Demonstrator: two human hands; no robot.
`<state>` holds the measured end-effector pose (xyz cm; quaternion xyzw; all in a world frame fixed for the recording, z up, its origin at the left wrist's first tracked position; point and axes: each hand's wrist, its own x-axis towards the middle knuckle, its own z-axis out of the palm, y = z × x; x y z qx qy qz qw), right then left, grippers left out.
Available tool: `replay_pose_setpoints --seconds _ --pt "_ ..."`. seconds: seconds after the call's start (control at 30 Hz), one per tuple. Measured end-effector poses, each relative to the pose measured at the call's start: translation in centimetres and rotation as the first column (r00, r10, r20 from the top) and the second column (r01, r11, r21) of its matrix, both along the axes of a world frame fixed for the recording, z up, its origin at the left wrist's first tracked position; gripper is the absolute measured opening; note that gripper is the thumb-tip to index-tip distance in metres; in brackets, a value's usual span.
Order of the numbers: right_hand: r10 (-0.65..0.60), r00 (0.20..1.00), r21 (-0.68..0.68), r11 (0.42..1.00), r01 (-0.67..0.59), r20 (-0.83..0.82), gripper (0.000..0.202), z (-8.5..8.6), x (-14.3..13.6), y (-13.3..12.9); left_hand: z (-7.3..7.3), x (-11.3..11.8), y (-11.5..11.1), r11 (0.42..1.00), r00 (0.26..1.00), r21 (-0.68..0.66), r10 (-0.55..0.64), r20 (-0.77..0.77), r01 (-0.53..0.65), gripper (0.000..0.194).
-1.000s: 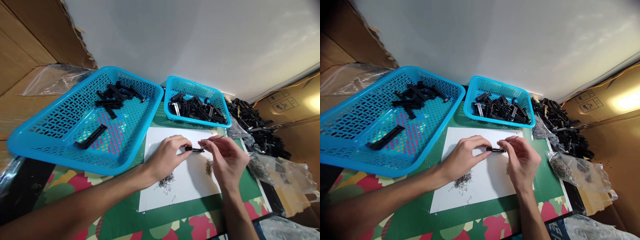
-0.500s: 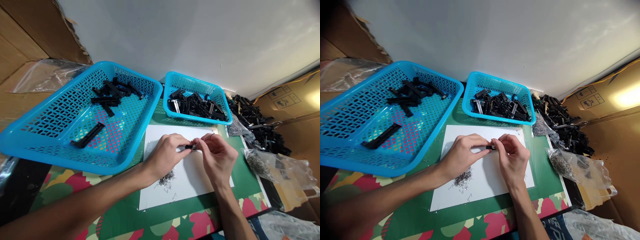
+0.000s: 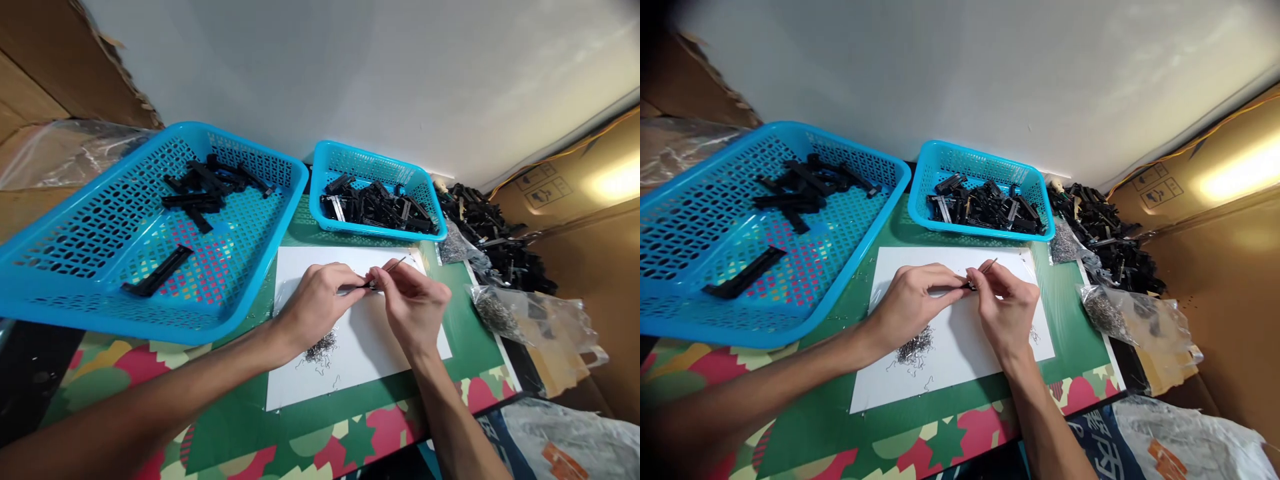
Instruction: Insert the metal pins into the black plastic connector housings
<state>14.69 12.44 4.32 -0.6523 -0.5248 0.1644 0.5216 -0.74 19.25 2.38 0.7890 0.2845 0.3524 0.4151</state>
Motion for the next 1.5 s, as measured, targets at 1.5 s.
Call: replay_pose_setpoints --seconds 1.5 --pt "0.116 0.991 -0.341 0.936 -0.089 0.061 0.013 1.2 0.7 -1.6 0.3 0.1 -0.7 1.0 1.0 -0.025 -0.017 -0.018 0.017 0.02"
